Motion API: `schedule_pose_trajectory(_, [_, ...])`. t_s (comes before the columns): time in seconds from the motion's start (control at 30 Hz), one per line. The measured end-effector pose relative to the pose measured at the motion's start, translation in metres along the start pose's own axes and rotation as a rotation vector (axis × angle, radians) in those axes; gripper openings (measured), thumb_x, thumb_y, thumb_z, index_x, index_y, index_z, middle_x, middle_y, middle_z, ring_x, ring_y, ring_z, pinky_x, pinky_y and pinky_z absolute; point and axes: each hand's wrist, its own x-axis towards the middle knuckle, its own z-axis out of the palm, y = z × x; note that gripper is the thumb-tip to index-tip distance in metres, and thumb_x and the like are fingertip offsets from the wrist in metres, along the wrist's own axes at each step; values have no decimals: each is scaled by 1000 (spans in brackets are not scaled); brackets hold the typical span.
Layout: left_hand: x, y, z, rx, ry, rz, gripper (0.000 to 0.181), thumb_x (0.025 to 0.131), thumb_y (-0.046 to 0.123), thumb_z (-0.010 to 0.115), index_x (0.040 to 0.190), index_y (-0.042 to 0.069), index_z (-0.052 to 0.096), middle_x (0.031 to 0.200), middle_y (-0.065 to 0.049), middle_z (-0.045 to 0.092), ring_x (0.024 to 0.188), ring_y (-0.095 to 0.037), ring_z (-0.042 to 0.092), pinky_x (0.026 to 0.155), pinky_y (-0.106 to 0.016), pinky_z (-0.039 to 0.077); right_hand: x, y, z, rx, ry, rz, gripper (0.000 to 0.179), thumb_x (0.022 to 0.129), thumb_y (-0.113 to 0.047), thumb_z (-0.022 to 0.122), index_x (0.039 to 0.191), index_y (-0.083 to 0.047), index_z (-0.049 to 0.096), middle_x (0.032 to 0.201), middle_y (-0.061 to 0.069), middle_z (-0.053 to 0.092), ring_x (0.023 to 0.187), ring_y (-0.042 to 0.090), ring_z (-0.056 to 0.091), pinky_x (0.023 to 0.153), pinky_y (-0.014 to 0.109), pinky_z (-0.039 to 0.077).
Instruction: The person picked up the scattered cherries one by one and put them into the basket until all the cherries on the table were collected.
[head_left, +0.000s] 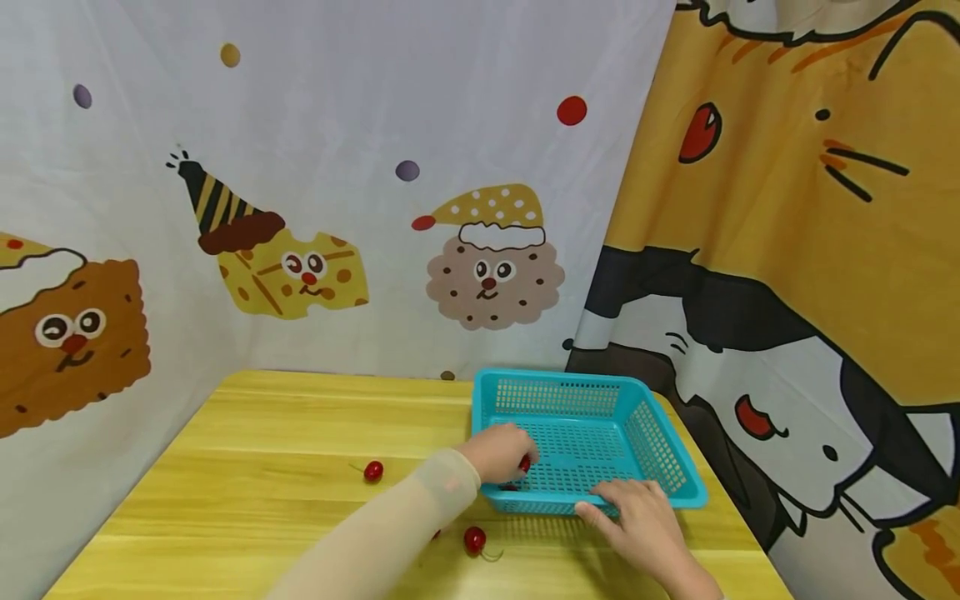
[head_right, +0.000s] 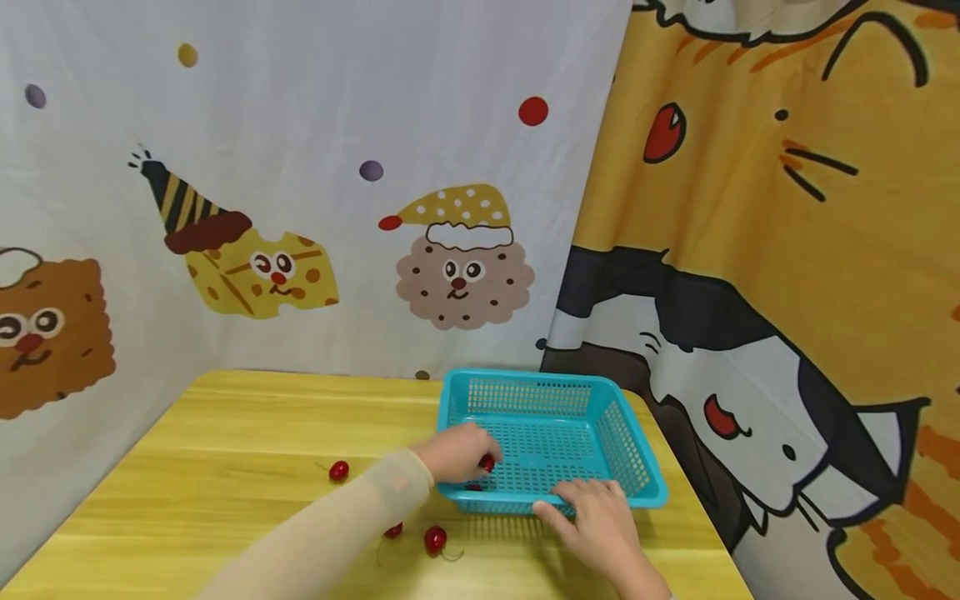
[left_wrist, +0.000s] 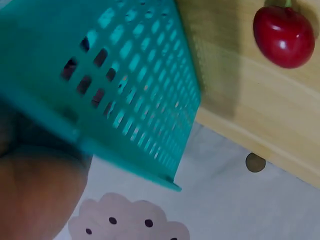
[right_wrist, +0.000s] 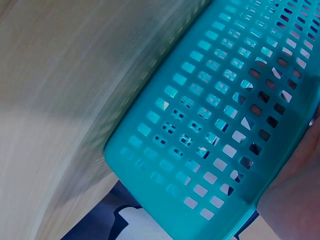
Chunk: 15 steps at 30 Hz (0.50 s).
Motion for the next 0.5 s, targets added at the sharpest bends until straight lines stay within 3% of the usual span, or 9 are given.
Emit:
schedule_pose_trajectory(0.13, [2, 2, 10, 40, -34, -35, 25, 97, 6, 75, 114, 21, 85, 105, 10, 81, 100, -7, 74, 86, -23, 61, -1, 1, 1, -5, 8, -3, 33, 97, -58, 72, 105, -28, 81, 105, -8, 80, 100, 18, 75, 90, 47, 53])
schedule_pose_trajectory(0.23, [5, 2, 16, 79, -23, -65, 31, 97, 1, 71, 112, 24, 85, 112, 11, 81, 108, -8, 75, 91, -25, 63, 0, 2, 2, -4, 17, -5, 32, 97, -58, 72, 105, -28, 81, 105, -9, 80, 99, 17, 75, 90, 47, 52])
schedule_pose_trajectory(0.33, [10, 3, 21, 131, -23, -94, 26, 100, 4, 67, 101, 22, 85, 101, 10, 81, 93, -7, 74, 82, -26, 63, 0, 2, 2, -5, 25, -8, 31, 97, -57, 72, 105, -29, 81, 105, -9, 80, 99, 17, 75, 90, 46, 52])
schedule_pose_trajectory(0.5, [15, 6, 28, 312, -48, -118, 28, 108, 15, 61, 86, 20, 77, 83, 4, 76, 75, -11, 69, 72, -29, 63, 0, 2, 3, -12, 33, -20, 31, 96, -58, 73, 105, -29, 81, 104, -9, 80, 99, 17, 74, 90, 47, 53])
